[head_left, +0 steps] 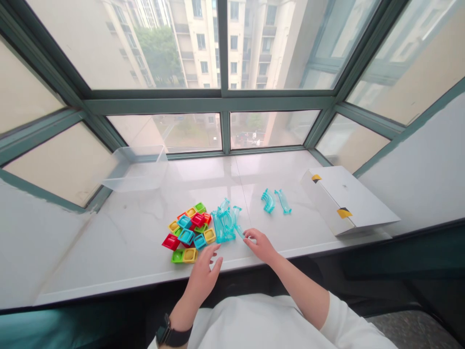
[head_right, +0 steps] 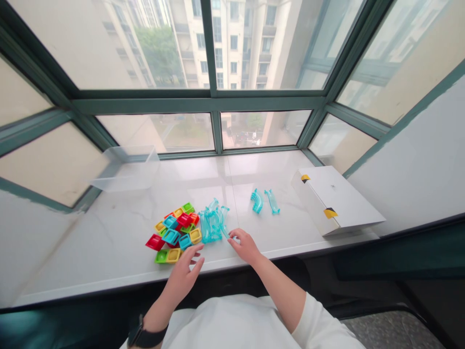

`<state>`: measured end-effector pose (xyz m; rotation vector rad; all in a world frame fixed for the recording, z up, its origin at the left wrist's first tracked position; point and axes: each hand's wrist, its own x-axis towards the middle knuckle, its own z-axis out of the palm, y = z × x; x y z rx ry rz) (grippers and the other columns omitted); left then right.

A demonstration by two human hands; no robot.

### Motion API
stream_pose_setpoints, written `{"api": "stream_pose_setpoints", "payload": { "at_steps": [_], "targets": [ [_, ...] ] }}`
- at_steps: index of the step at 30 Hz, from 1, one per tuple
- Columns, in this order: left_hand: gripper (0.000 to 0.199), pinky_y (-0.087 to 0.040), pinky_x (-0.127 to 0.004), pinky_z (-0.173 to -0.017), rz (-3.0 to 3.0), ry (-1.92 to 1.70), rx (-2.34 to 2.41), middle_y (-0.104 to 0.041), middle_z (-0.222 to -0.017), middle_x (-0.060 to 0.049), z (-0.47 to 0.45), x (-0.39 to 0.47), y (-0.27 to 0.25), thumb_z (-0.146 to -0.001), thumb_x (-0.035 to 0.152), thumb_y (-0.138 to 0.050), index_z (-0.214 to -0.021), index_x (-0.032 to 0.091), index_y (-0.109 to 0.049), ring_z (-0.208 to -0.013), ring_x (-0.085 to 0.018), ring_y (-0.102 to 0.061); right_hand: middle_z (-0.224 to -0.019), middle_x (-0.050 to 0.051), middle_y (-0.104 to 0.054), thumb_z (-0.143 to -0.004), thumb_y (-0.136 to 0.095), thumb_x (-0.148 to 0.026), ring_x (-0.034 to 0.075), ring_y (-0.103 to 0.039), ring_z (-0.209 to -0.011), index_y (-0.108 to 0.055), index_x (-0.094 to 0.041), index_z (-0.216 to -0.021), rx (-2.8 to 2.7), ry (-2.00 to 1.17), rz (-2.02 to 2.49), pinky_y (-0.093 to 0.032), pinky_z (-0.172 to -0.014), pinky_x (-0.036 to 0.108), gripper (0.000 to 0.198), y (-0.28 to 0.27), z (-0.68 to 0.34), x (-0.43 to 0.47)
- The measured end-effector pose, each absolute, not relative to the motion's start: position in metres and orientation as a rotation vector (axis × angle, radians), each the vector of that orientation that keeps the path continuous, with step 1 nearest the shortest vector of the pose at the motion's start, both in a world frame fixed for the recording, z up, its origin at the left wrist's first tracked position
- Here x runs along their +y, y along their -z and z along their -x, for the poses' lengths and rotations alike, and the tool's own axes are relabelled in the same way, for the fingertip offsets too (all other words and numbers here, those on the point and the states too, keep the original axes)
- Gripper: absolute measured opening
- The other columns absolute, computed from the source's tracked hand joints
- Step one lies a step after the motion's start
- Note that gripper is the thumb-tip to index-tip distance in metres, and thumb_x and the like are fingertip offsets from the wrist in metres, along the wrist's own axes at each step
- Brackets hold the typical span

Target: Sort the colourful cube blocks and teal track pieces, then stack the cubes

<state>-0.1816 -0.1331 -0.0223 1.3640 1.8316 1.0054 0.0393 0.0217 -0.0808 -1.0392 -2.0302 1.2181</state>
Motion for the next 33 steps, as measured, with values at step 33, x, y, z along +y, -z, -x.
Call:
{"api": "stream_pose_setpoints", "payload": {
  "at_steps": [33],
  "targets": [
    [0.057,-0.064,-0.038,-0.074,-0.778,-1.119,1.381,-0.076,-0.082,-0.004,0.137,-0.094,-0.007,-0.078,0.063,-0.078,-0.110,0.018,-0.066,-0.076,-0.023,-0.078,-0.144,0.010,-0.059,-0.099,-0.049,-0.017,0.022,-0.070,-0.113,-0.055,-0.031,-0.148,-1.884,-1.034,0.833,-0.062,-0.096,0.041,0.051,0.007,-0.048,-0.006]
  ]
}}
